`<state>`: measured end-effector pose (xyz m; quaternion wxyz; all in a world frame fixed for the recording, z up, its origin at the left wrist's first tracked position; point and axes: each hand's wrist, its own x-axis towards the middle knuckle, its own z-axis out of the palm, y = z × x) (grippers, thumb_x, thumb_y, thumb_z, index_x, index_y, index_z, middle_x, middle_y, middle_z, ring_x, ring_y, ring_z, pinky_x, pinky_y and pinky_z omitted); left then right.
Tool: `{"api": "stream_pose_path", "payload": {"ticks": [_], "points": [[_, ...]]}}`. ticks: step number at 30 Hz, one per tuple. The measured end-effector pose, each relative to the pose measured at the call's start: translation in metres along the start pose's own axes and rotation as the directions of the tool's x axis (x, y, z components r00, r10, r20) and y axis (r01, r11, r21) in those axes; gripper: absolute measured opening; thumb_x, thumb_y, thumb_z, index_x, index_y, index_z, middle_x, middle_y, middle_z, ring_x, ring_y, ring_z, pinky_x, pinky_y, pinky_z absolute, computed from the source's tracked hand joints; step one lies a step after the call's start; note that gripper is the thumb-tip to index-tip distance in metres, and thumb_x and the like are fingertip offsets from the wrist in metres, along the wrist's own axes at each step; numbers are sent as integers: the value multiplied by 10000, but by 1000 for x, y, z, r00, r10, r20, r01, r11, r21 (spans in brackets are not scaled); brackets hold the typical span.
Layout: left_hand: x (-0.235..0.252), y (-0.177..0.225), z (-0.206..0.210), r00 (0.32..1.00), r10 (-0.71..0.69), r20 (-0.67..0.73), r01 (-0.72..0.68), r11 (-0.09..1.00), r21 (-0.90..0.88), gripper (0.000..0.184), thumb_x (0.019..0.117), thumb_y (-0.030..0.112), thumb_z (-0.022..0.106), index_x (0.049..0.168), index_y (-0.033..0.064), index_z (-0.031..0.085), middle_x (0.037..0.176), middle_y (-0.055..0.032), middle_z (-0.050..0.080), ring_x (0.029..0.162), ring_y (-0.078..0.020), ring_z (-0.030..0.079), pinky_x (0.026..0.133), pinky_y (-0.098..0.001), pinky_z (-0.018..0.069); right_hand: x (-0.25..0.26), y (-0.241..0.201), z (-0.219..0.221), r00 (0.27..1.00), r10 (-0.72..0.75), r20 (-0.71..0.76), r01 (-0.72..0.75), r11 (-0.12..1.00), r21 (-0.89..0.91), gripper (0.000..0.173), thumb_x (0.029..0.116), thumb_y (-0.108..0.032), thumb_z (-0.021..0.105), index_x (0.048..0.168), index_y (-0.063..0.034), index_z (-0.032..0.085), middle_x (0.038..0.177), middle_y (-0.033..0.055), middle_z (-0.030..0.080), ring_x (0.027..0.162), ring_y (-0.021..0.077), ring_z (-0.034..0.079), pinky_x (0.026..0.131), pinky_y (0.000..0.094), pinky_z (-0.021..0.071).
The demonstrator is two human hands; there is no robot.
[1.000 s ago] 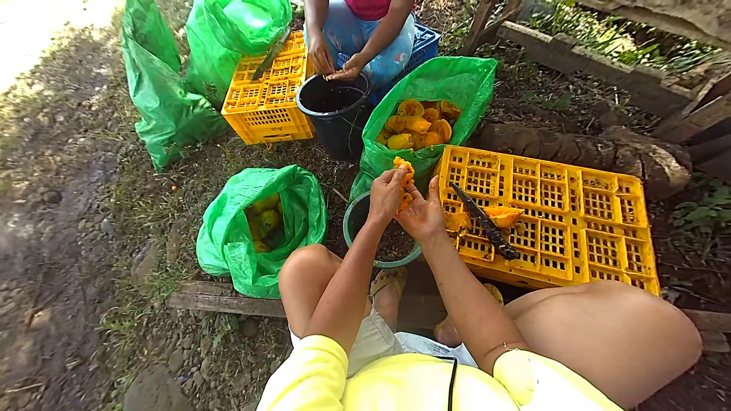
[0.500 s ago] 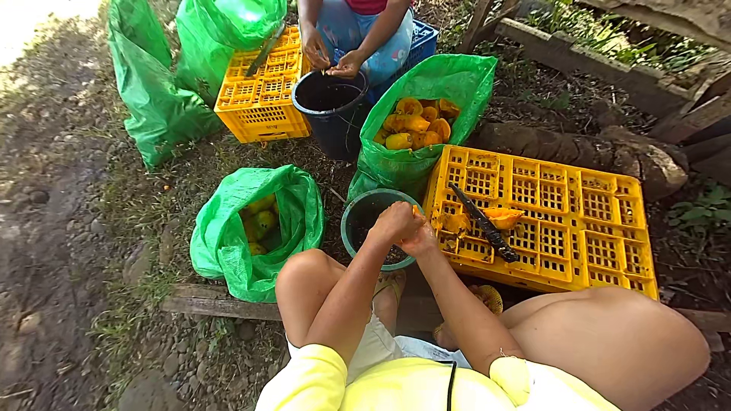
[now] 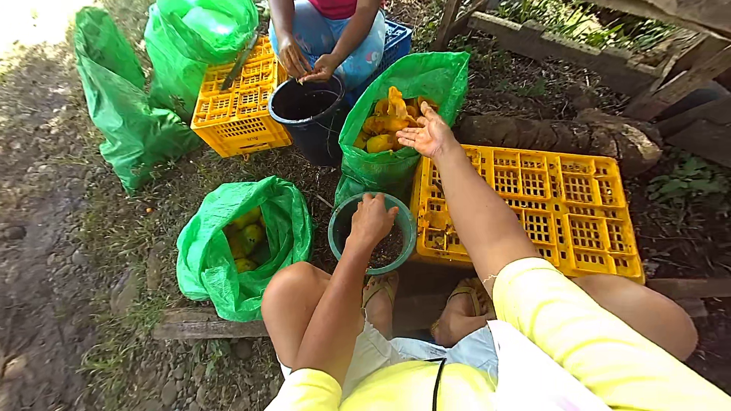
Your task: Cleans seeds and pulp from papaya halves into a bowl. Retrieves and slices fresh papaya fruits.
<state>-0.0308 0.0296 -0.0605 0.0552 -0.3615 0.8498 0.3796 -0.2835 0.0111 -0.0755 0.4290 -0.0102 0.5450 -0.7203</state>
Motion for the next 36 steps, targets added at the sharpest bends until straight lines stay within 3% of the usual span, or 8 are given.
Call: {"api": "stream_pose_path", "payload": {"ticks": [5, 10, 17, 21, 24, 26, 30, 36], "points": [[7, 3, 5, 983, -54, 173, 26, 986, 164, 559, 1032, 414, 590, 1439, 34, 537, 1459, -265, 495, 1330, -459, 500, 1040, -643, 439, -18, -2, -94, 984, -81, -159, 12, 919, -393, 370, 1073, -258, 545, 1367, -34, 559, 1183, 119, 664, 970, 199, 678, 821, 339, 569], [10, 7, 6, 981, -40, 191, 2, 981, 196, 562, 1034, 412, 589, 1445, 33, 529, 1445, -270, 503, 1316, -460, 512, 1033, -640, 446, -37, 3, -192, 912, -162, -377, -211, 601, -770, 313, 1037, -127, 577, 1325, -15, 627, 1269, 194, 666, 1073, 315, 665, 914, 491, 536], [15, 13, 9, 978, -58, 201, 11, 974, 227, 566, 1036, 420, 580, 1448, 36, 525, 1449, -261, 503, 1325, -453, 506, 1034, -638, 444, -69, 52, -172, 930, -197, -312, -227, 361, -905, 244, 943, -48, 646, 1173, 7, 708, 1163, 248, 698, 1091, 410, 674, 942, 611, 525], [16, 16, 13, 975, -52, 215, 2, 974, 225, 579, 1037, 433, 574, 1462, 44, 514, 1462, -251, 499, 1332, -437, 510, 1042, -629, 447, -96, 104, -134, 934, -154, -321, -315, 63, -947, 467, 992, -236, 653, 1393, -9, 575, 1367, 315, 577, 1218, 485, 604, 976, 642, 492], [15, 19, 14, 974, -48, 221, -4, 974, 227, 568, 1037, 423, 577, 1455, 42, 520, 1452, -250, 504, 1330, -437, 510, 1044, -628, 446, -91, 128, -133, 961, -78, -264, -269, -54, -962, 711, 951, -250, 727, 1581, -168, 408, 1546, 351, 352, 1234, 550, 550, 950, 638, 514], [14, 19, 15, 972, -35, 232, -17, 975, 221, 570, 1037, 423, 579, 1463, 49, 517, 1454, -250, 502, 1334, -440, 503, 1046, -631, 442, -87, 130, -136, 971, -41, -235, -238, -83, -968, 667, 918, -186, 745, 1532, -224, 486, 1585, 311, 322, 1262, 543, 527, 945, 636, 516], [14, 19, 14, 971, -36, 236, -19, 973, 228, 574, 1036, 431, 578, 1464, 54, 515, 1465, -247, 495, 1334, -444, 503, 1043, -635, 443, -82, 127, -142, 975, -22, -221, -222, -111, -969, 486, 911, -123, 729, 1382, -142, 611, 1565, 275, 371, 1261, 508, 543, 937, 634, 516], [13, 20, 9, 973, -44, 228, -7, 977, 215, 575, 1041, 418, 571, 1470, 40, 504, 1467, -257, 488, 1333, -451, 503, 1040, -634, 446, -103, 120, -165, 970, -167, -179, -167, 84, -982, 296, 907, -110, 764, 1188, -40, 706, 1340, 258, 599, 1243, 446, 588, 973, 641, 503]]}}
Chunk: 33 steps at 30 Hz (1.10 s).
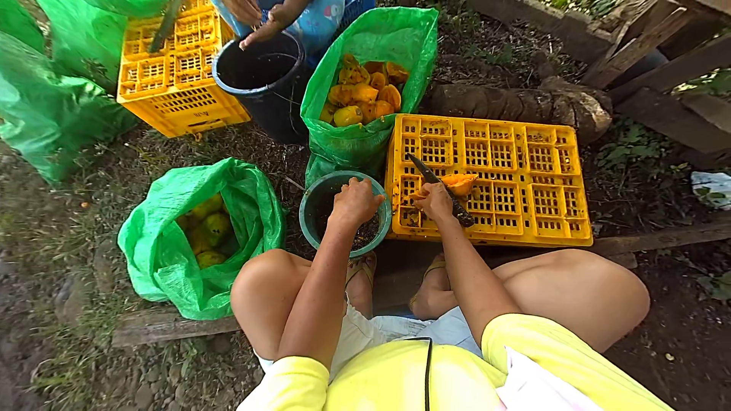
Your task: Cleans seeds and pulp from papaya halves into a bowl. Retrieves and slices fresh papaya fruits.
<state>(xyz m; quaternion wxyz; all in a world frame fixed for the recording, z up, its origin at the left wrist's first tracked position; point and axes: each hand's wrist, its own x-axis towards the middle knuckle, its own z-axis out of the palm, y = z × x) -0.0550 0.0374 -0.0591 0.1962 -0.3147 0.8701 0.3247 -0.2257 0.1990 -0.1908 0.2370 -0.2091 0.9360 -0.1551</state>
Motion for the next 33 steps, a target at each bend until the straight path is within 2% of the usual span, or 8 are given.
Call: {"api": "stream_pose_path", "payload": {"ticks": [4, 8, 15, 19, 23, 29, 31, 33], "points": [[-2, -3, 0, 999, 16, -39, -17, 1000, -26, 560, 1029, 411, 595, 1430, 23, 541, 1441, -283, 504, 1306, -475, 517, 1016, -660, 447, -12, 17, -3, 993, 70, -95, -31, 931, 363, 344, 905, -83, 791, 1197, 54, 669, 1256, 293, 635, 1200, 419, 616, 1044, 570, 482], [-5, -4, -3, 999, 24, -33, -25, 999, -36, 564, 1036, 415, 580, 1447, 31, 527, 1454, -272, 497, 1321, -464, 508, 1030, -652, 440, -9, 18, -3, 969, 239, -62, -107, 632, 767, 452, 886, 24, 773, 1291, 65, 574, 1226, 263, 606, 969, 307, 683, 829, 434, 607], [-8, -5, -4, 1000, 22, -22, -22, 999, -24, 569, 1038, 425, 574, 1444, 29, 524, 1450, -260, 504, 1325, -450, 510, 1029, -644, 443, 29, -66, -53, 987, 149, 52, -144, 716, 683, 479, 915, 7, 740, 1357, 44, 560, 1279, 247, 621, 994, 304, 697, 820, 416, 608], [-8, -4, -3, 999, 26, -24, -27, 999, -31, 577, 1039, 425, 571, 1455, 29, 515, 1456, -268, 496, 1324, -459, 508, 1029, -650, 442, 72, -129, -87, 999, -50, 9, 17, 497, 867, 504, 1007, -52, 642, 1456, 28, 428, 1394, 211, 532, 1089, 259, 659, 868, 347, 593], [-8, -5, -3, 999, 23, -30, -24, 999, -43, 576, 1040, 425, 572, 1460, 35, 515, 1472, -265, 486, 1333, -459, 501, 1038, -648, 437, 75, -133, -100, 998, -66, 13, 27, 576, 817, 470, 1021, -105, 635, 1444, 6, 462, 1394, 204, 552, 1110, 271, 666, 875, 373, 591], [-6, -2, -4, 999, 28, -23, -29, 999, -24, 557, 1040, 415, 574, 1436, 27, 530, 1445, -271, 502, 1322, -462, 507, 1027, -647, 443, 19, -42, -47, 989, 146, 38, -149, 897, 416, 247, 1038, -95, 554, 1232, 18, 659, 1107, 189, 711, 941, 267, 714, 856, 439, 585], [-6, 1, -4, 999, 39, -12, -40, 999, -13, 554, 1042, 415, 570, 1434, 27, 530, 1442, -275, 503, 1322, -459, 510, 1022, -644, 450, -4, -23, -25, 979, 202, -21, -191, 950, 247, 250, 1016, -98, 578, 1203, 10, 704, 1184, 245, 698, 1135, 389, 666, 994, 577, 504], [-7, 2, -5, 999, 50, -2, -50, 999, -11, 554, 1044, 417, 564, 1434, 25, 528, 1444, -275, 500, 1323, -458, 509, 1025, -640, 447, -14, -13, -2, 980, 194, -43, -185, 970, 159, 321, 1016, -120, 604, 1306, 9, 653, 1311, 268, 640, 1268, 430, 591, 1071, 601, 448]]}}
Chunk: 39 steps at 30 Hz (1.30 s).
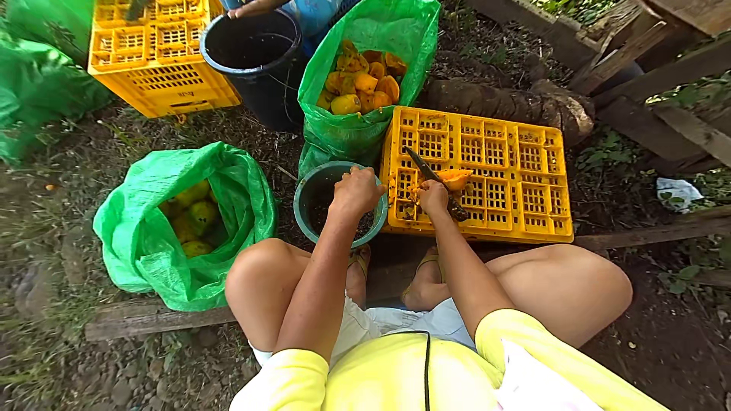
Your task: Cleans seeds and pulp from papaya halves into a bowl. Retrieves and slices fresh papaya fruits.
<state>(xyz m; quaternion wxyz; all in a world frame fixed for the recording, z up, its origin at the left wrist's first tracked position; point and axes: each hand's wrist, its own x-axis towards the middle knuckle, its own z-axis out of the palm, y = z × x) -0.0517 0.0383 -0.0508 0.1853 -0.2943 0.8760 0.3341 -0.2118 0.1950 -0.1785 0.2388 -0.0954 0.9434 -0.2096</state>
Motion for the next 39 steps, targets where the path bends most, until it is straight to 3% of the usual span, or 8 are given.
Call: {"api": "stream_pose_path", "payload": {"ticks": [7, 15, 18, 25, 30, 32, 35, 39], "points": [[-4, -5, 1, 1000, -27, -9, 27, 1000, 10, 580, 1042, 431, 564, 1449, 20, 518, 1455, -269, 494, 1328, -452, 504, 1037, -635, 440, 31, 22, 34, 974, -217, -63, 220, 974, 56, 535, 1085, -199, 515, 1566, -8, 378, 1565, 227, 456, 1450, 370, 451, 1194, 538, 358], [2, -2, 4, 1000, -24, 5, 24, 999, 28, 575, 1043, 427, 565, 1456, 30, 511, 1455, -260, 497, 1322, -449, 512, 1033, -633, 446, 39, 24, 38, 960, -238, -144, 251, 965, 74, 401, 1074, -96, 493, 1453, 32, 512, 1491, 266, 500, 1394, 402, 496, 1154, 518, 411], [3, 0, 5, 999, -29, 16, 28, 999, 25, 582, 1046, 425, 559, 1470, 30, 500, 1467, -262, 487, 1334, -451, 501, 1043, -635, 436, 49, 27, 40, 950, -296, -94, 301, 953, 38, 441, 1088, -126, 472, 1509, 4, 473, 1538, 241, 474, 1436, 385, 456, 1190, 525, 359], [3, 0, 4, 999, -26, 21, 25, 999, 25, 573, 1044, 422, 563, 1462, 34, 510, 1471, -252, 489, 1344, -438, 498, 1051, -628, 436, 55, 32, 20, 933, -357, 42, 358, 932, -47, 339, 1110, -132, 409, 1335, 22, 611, 1415, 255, 564, 1348, 411, 528, 1131, 559, 408], [0, -1, 5, 1000, -5, 3, 5, 1000, 7, 573, 1040, 421, 574, 1459, 35, 514, 1462, -259, 493, 1330, -451, 506, 1041, -641, 439, 51, 39, 0, 917, -336, 216, 348, 937, -20, 412, 1133, -246, 390, 1395, 25, 556, 1404, 270, 577, 1355, 415, 529, 1139, 588, 387], [-1, -2, 4, 1000, -2, -3, 2, 1000, 6, 571, 1038, 421, 577, 1454, 34, 519, 1458, -261, 497, 1327, -455, 507, 1035, -643, 444, 58, 46, 2, 907, -332, 260, 349, 937, -19, 458, 1053, -258, 608, 1413, 15, 534, 1418, 282, 542, 1331, 437, 527, 1106, 618, 414], [-3, -5, 3, 1000, -7, -7, 7, 1000, 6, 577, 1038, 420, 578, 1462, 35, 511, 1461, -258, 496, 1333, -447, 504, 1038, -642, 441, 66, 54, 5, 879, -343, 332, 393, 915, -95, 731, 775, 9, 822, 1442, -39, 525, 1476, 275, 468, 1329, 454, 507, 1057, 634, 454], [-6, -4, 1, 1000, -7, -1, 7, 1000, 12, 578, 1043, 421, 566, 1471, 37, 503, 1464, -259, 491, 1332, -447, 505, 1037, -636, 444, 48, 45, 3, 851, -401, 340, 492, 837, -242, 734, 767, 28, 821, 1444, -86, 561, 1493, 269, 463, 1339, 476, 489, 1069, 615, 452]]}}
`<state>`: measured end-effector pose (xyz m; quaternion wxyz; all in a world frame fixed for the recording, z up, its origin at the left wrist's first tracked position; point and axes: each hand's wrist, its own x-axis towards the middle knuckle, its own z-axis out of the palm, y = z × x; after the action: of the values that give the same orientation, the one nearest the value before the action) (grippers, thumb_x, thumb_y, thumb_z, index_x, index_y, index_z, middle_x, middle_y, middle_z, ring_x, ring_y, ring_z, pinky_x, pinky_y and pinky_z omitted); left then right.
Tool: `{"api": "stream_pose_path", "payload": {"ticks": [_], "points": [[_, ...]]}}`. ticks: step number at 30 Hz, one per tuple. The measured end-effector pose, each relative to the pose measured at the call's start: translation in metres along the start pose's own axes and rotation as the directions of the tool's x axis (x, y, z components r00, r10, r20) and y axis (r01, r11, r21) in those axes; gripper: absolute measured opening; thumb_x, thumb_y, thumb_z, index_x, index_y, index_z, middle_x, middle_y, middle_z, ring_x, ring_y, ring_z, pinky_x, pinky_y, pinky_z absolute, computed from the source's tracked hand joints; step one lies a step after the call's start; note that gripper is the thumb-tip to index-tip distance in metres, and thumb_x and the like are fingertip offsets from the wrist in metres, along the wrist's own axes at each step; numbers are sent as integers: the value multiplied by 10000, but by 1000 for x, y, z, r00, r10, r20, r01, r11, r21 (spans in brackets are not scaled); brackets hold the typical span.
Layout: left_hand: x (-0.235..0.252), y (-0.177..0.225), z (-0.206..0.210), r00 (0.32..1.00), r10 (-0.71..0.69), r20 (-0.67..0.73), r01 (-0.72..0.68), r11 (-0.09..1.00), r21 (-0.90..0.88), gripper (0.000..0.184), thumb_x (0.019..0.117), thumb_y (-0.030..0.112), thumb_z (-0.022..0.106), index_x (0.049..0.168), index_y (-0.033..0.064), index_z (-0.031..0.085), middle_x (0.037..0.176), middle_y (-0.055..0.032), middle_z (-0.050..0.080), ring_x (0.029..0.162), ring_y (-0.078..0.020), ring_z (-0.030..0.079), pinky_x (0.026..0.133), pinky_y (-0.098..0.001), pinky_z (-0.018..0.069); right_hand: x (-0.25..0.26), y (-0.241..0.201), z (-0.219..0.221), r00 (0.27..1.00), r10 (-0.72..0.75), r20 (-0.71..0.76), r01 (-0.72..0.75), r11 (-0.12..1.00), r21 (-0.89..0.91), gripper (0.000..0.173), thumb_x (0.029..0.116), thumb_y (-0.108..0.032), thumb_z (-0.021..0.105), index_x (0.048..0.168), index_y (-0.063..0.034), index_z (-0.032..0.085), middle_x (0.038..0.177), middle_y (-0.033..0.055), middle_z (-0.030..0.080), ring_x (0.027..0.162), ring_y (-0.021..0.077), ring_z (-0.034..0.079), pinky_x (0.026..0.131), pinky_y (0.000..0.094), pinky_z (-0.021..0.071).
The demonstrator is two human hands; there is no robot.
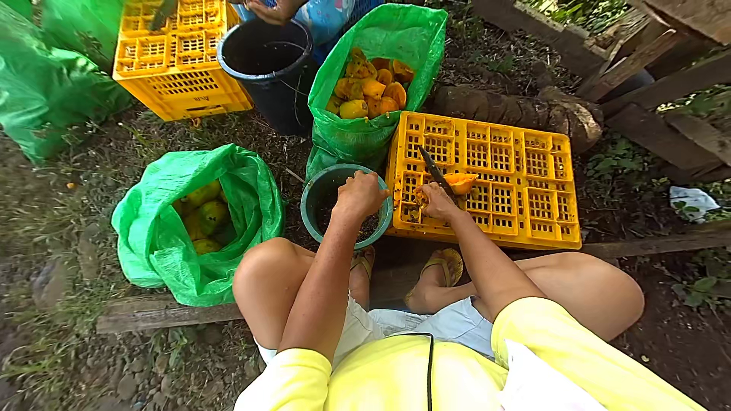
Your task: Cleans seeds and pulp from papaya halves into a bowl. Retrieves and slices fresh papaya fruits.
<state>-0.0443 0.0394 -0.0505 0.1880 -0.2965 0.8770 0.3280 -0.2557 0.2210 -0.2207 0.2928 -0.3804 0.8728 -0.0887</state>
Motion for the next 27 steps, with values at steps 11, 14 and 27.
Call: {"api": "stream_pose_path", "payload": {"ticks": [11, 14, 27], "points": [[2, -1, 1, 1000, -2, -2, 2, 1000, 8, 574, 1040, 429, 569, 1462, 44, 511, 1465, -247, 496, 1323, -444, 513, 1029, -637, 451, 11, 11, 2, 999, -26, 36, 28, 998, -52, 309, 914, -19, 712, 1221, -58, 705, 1301, 226, 624, 1229, 413, 603, 1027, 619, 481], [1, -2, -1, 1000, -5, -17, 4, 1000, -12, 573, 1038, 425, 575, 1467, 50, 510, 1475, -243, 489, 1329, -442, 511, 1035, -635, 449, 11, 6, -12, 994, 104, 21, -106, 967, 229, 255, 909, -36, 734, 1164, -29, 719, 1213, 230, 686, 1142, 376, 660, 993, 599, 505], [26, -23, 30, 977, -183, -108, 29, 617, -786, 474, 1130, 321, 339, 1336, -40, 567, 1266, -267, 619, 1162, -368, 607, 975, -544, 475, -26, -106, -30, 963, -264, -50, 75, 86, 993, 478, 945, 86, 313, 1372, 5, 512, 1243, 134, 656, 1092, 220, 683, 972, 383, 570]]}}
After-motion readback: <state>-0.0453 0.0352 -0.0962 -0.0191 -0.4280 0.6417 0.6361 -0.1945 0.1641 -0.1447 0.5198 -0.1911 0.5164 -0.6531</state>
